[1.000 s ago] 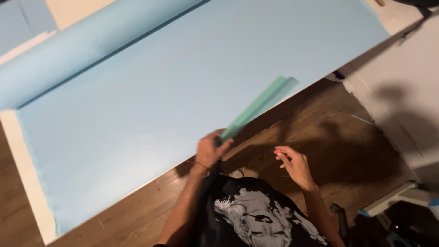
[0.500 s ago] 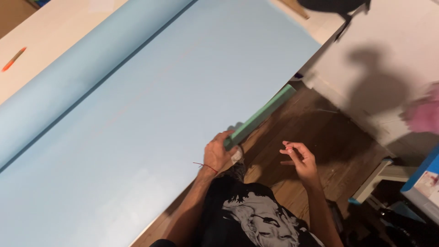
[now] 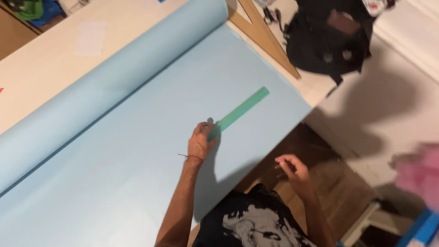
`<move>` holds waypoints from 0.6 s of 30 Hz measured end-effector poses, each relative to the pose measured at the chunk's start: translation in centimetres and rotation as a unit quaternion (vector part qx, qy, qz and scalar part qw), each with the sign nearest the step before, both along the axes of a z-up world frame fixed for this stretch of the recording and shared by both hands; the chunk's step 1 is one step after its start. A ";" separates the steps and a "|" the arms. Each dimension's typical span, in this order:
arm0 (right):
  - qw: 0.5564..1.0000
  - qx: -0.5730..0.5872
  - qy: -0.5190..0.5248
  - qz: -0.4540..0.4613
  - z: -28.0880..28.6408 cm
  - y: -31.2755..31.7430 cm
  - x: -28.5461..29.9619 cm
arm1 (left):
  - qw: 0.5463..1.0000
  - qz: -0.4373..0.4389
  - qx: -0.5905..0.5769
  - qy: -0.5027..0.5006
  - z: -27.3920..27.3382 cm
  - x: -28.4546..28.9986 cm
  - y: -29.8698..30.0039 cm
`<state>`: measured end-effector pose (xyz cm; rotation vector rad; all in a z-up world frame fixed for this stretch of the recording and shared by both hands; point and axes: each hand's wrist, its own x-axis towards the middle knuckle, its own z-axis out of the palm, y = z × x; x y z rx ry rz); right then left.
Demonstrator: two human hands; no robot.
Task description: Measuring and marking a large sheet of blue material using a ruler and a marking tool on a workbench.
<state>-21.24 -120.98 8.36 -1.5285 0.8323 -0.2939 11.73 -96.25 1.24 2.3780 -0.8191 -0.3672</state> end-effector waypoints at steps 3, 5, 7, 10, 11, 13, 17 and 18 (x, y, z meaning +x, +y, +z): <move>0.997 -0.049 0.002 0.056 1.3 -3.2 3.8 | 0.999 -0.008 0.013 -0.050 -0.9 1.4 -3.8; 0.992 -0.086 0.010 0.092 -1.8 -6.9 6.4 | 0.996 -0.002 0.024 -0.089 -1.9 2.2 -5.9; 0.984 -0.121 0.030 0.128 -3.8 -9.7 8.6 | 0.993 0.002 0.038 -0.114 -3.2 2.1 -7.2; 0.982 -0.082 0.012 0.169 -3.3 -14.9 13.6 | 0.986 0.033 0.042 -0.157 -4.0 2.3 -9.7; 0.970 -0.130 0.021 0.203 -2.7 -16.6 15.3 | 0.979 0.041 0.034 -0.196 -4.4 2.2 -10.2; 0.951 -0.170 0.028 0.259 -2.4 -19.6 17.8 | 0.971 0.067 0.039 -0.228 -3.8 -0.2 -10.6; 0.888 -0.332 -0.068 0.310 -5.6 -24.9 23.7 | 0.958 0.142 0.065 -0.241 -1.8 -4.0 -12.4; 0.854 -0.401 -0.098 0.318 -6.5 -25.5 24.0 | 0.955 0.163 0.078 -0.234 -1.2 -5.6 -12.6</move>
